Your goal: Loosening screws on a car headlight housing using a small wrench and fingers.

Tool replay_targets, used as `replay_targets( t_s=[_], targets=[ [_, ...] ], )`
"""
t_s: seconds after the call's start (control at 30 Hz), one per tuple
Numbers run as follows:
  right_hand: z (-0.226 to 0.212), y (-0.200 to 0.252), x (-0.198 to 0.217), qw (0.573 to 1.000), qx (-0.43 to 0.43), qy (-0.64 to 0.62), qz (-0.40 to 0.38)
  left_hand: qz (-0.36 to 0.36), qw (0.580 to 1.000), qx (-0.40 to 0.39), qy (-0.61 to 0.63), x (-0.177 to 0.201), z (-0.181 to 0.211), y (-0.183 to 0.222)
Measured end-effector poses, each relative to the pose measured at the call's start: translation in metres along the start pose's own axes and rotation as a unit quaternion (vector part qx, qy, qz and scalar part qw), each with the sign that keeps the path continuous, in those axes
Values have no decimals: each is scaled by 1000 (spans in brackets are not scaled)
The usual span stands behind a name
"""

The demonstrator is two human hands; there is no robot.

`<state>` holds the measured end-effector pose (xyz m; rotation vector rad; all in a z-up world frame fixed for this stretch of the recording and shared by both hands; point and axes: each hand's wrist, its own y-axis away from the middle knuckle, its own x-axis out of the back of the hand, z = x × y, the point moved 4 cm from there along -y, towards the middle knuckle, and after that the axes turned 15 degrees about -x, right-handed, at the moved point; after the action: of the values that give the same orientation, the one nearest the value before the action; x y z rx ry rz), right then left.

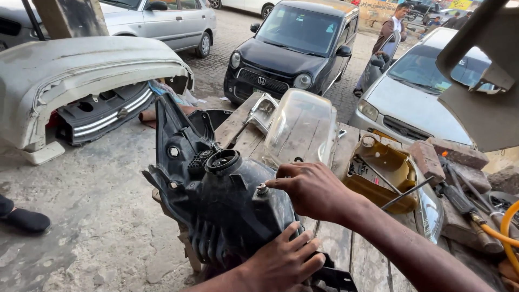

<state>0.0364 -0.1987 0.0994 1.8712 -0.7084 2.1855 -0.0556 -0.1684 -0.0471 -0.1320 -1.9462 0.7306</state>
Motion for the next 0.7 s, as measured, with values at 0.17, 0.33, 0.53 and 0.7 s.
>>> replay_targets(
  t_s=[0.17,0.33,0.53,0.7],
  targets=[
    [-14,5,8,995,-62,11,-78,176,980,19,87,102,-17,-10],
    [-18,11,2,995,-62,21,-72,325,891,267,-169,117,-135,64],
    [-8,-7,34,984,-67,-147,-79,-150,822,512,200,102,-189,47],
    [26,-15,10,943,-7,-324,-73,-162,828,498,202,82,-205,56]
  ],
)
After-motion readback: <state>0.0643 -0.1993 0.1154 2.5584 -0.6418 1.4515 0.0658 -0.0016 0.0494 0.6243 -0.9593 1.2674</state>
